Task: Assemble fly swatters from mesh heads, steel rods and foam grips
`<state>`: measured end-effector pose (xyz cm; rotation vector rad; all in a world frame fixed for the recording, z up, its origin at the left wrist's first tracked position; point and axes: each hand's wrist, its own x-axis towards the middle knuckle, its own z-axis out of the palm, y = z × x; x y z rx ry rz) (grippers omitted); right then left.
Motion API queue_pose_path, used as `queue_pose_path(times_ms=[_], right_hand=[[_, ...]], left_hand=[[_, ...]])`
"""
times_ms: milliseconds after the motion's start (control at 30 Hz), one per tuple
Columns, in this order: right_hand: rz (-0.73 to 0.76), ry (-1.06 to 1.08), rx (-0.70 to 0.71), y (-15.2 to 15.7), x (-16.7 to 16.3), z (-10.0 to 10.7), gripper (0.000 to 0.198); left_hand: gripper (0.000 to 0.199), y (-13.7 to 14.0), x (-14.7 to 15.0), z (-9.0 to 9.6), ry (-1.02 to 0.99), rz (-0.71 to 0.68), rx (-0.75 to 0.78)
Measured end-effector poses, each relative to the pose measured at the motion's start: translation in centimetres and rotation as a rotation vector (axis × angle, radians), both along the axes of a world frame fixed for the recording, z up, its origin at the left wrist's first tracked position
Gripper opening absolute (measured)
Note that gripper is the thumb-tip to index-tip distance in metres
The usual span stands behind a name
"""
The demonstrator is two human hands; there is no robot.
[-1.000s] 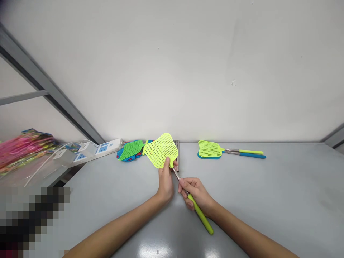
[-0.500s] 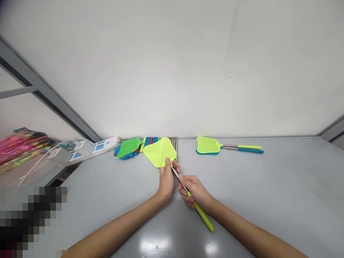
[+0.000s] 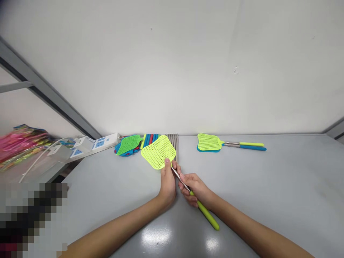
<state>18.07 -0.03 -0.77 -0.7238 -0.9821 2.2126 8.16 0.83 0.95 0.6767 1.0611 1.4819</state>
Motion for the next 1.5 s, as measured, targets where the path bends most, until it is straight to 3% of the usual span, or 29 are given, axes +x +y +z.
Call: queue_pose_path(times_ms=[833,1500], right_hand=[[0.133,0.138,-0.164,0.5,0.6,-0.2,0.033],[0.042,0.117,-0.144,0.5,0.1,0.2,0.035]], left_hand=[[0.042,-0.7,0.9,0.1,-0.090,0.016,-0.016],[0.045,-0.5,1.1,-0.3,-0.025,-0.087,-0.068]])
